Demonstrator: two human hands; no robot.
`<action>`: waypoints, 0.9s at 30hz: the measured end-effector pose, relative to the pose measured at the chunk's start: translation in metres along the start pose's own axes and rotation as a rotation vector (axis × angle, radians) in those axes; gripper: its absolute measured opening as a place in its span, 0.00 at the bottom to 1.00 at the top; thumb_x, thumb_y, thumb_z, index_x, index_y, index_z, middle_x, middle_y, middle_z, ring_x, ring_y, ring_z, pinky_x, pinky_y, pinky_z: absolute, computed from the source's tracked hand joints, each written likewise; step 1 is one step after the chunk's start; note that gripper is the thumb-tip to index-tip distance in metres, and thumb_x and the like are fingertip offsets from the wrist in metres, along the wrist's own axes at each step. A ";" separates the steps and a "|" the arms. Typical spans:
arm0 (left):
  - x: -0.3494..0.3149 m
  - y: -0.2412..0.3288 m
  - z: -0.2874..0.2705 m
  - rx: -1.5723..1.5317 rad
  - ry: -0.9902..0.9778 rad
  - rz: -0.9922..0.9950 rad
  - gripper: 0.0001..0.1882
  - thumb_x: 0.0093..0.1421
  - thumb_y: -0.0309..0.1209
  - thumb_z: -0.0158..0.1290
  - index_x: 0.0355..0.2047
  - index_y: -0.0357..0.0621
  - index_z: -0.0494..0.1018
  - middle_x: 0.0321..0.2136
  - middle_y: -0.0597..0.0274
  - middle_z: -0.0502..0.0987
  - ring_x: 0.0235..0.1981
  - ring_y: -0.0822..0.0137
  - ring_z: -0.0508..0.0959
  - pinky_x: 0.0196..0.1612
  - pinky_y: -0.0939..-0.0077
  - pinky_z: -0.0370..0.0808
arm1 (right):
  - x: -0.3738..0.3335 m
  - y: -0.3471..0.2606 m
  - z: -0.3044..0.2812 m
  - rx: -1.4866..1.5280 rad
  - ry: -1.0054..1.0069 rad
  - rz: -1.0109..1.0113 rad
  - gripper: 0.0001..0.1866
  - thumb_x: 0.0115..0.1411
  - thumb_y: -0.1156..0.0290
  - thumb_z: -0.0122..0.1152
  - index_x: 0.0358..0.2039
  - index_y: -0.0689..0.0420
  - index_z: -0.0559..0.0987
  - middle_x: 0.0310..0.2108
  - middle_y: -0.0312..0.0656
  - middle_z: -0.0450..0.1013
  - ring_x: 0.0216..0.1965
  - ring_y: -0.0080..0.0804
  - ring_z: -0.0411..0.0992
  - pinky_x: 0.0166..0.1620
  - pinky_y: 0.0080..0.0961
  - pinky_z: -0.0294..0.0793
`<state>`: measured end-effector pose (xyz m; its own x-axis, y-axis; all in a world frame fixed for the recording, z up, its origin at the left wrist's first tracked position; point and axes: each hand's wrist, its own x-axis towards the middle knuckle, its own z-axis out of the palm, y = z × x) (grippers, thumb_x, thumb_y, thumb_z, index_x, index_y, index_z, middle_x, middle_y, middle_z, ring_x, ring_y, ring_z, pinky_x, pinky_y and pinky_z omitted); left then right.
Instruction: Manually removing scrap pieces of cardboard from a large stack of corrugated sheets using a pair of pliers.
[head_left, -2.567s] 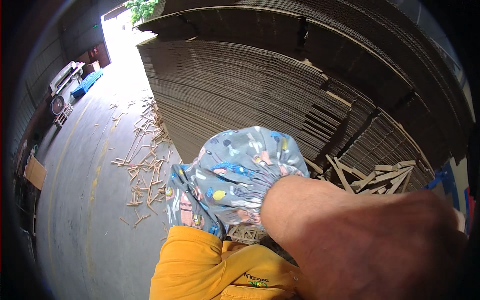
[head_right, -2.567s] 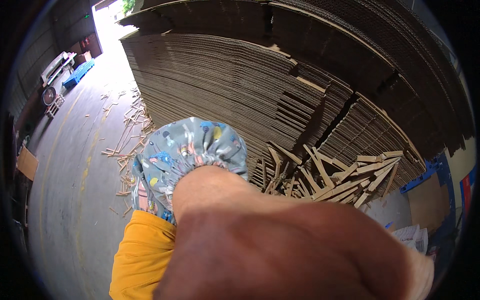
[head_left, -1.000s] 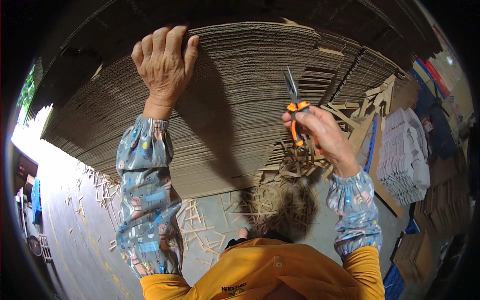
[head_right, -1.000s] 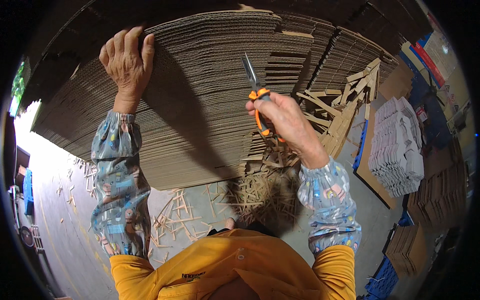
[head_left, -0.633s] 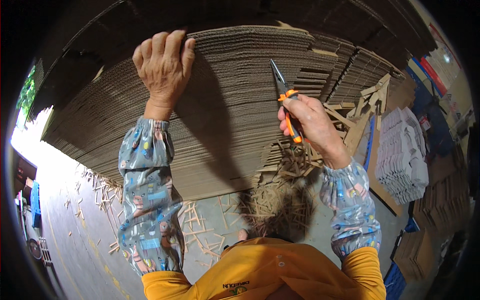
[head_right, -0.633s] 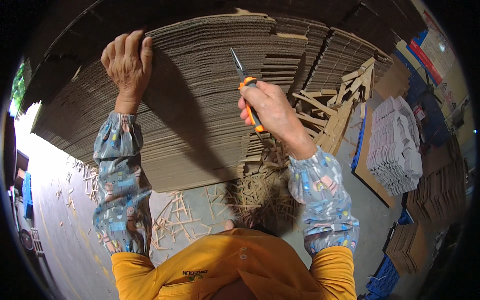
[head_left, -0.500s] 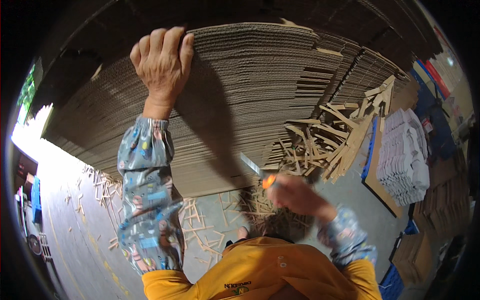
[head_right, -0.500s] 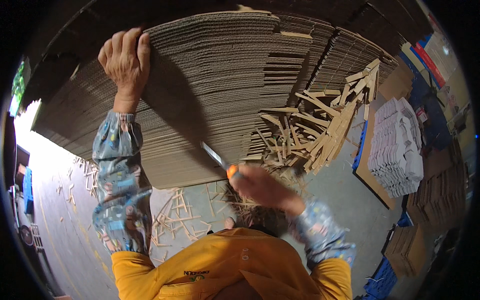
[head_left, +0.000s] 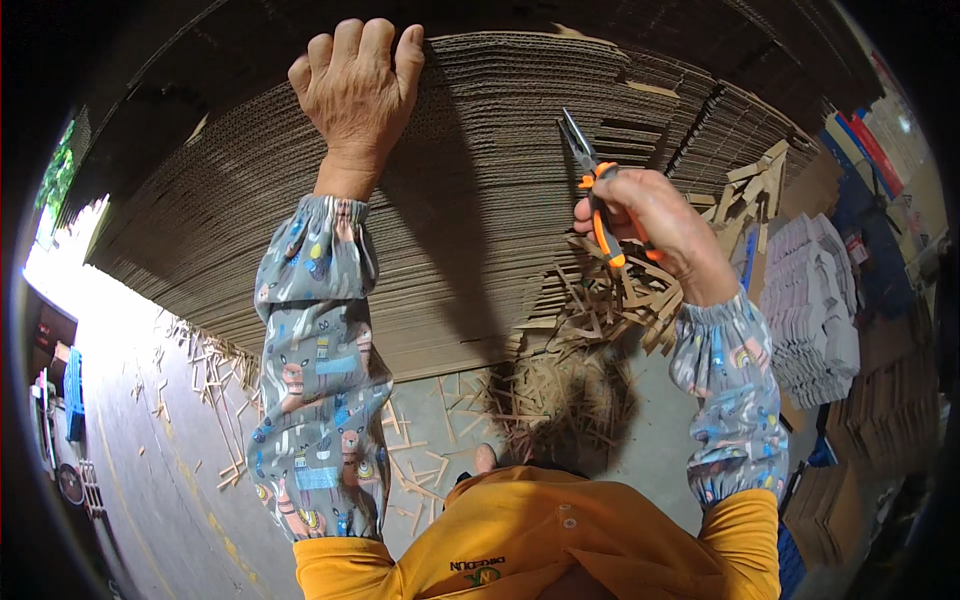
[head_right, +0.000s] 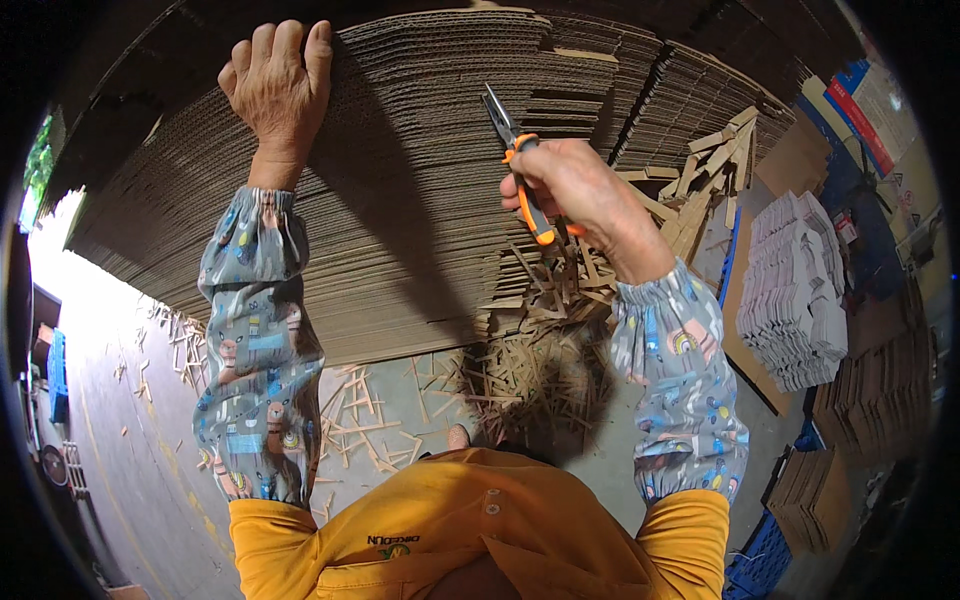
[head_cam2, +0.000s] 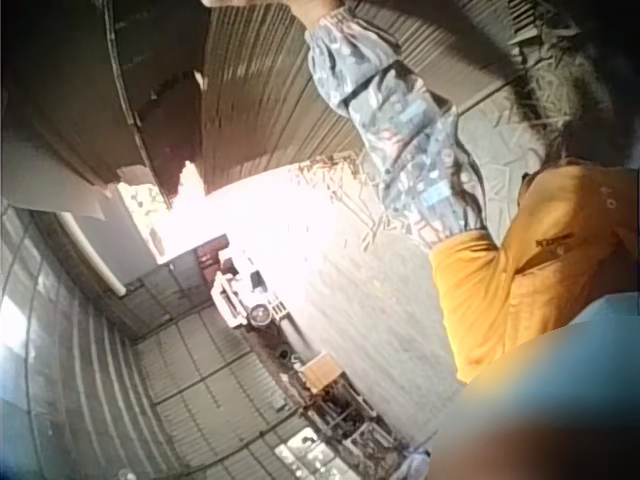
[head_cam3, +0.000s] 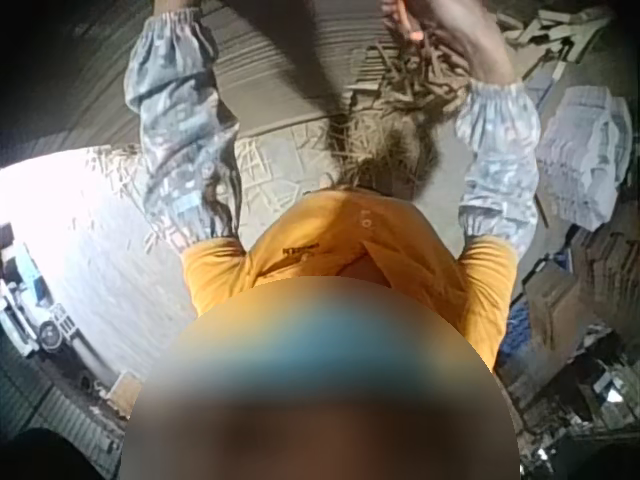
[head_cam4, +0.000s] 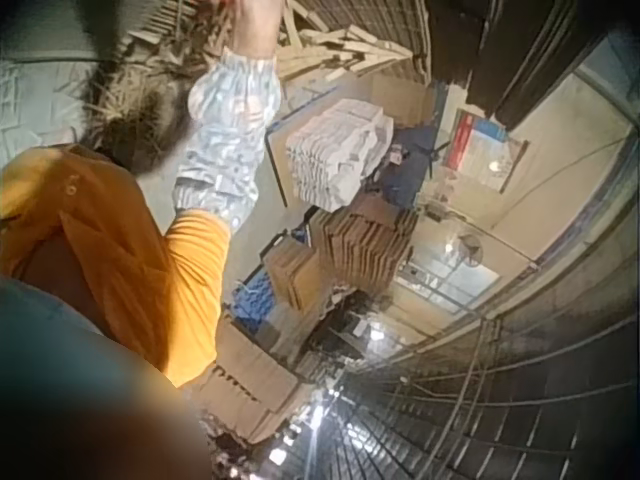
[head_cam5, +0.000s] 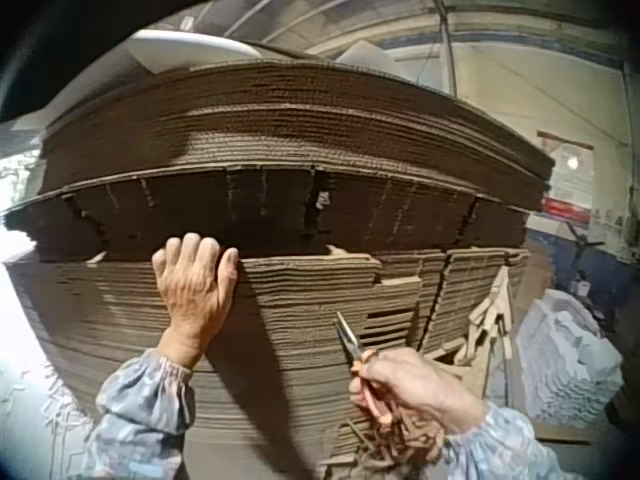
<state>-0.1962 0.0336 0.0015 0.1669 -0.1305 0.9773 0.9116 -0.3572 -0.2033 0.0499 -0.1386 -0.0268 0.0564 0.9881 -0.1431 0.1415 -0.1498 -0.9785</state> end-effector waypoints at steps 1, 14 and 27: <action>0.002 0.000 0.000 0.002 -0.004 0.000 0.16 0.61 0.49 0.48 0.22 0.55 0.69 0.22 0.73 0.65 0.26 0.70 0.66 0.35 0.70 0.59 | 0.002 0.001 0.003 0.001 -0.003 0.003 0.12 0.61 0.66 0.50 0.32 0.62 0.74 0.29 0.41 0.75 0.29 0.25 0.75 0.30 0.19 0.76; 0.013 0.007 -0.009 0.004 -0.045 -0.025 0.11 0.60 0.37 0.48 0.24 0.47 0.64 0.23 0.59 0.62 0.30 0.58 0.65 0.37 0.65 0.60 | -0.023 0.197 0.110 0.000 -0.315 0.157 0.11 0.62 0.65 0.52 0.29 0.59 0.75 0.19 0.34 0.69 0.25 0.19 0.70 0.29 0.22 0.70; 0.007 0.008 -0.013 -0.086 -0.031 -0.051 0.12 0.61 0.37 0.48 0.24 0.46 0.63 0.24 0.58 0.62 0.30 0.57 0.65 0.38 0.65 0.60 | 0.001 0.030 -0.004 0.036 0.050 -0.122 0.17 0.61 0.67 0.49 0.43 0.68 0.74 0.37 0.40 0.75 0.39 0.25 0.72 0.42 0.21 0.72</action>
<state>-0.1931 0.0175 0.0061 0.1341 -0.0821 0.9876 0.8839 -0.4406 -0.1566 0.0584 -0.1418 -0.0561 0.0907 0.9957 -0.0163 0.1152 -0.0267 -0.9930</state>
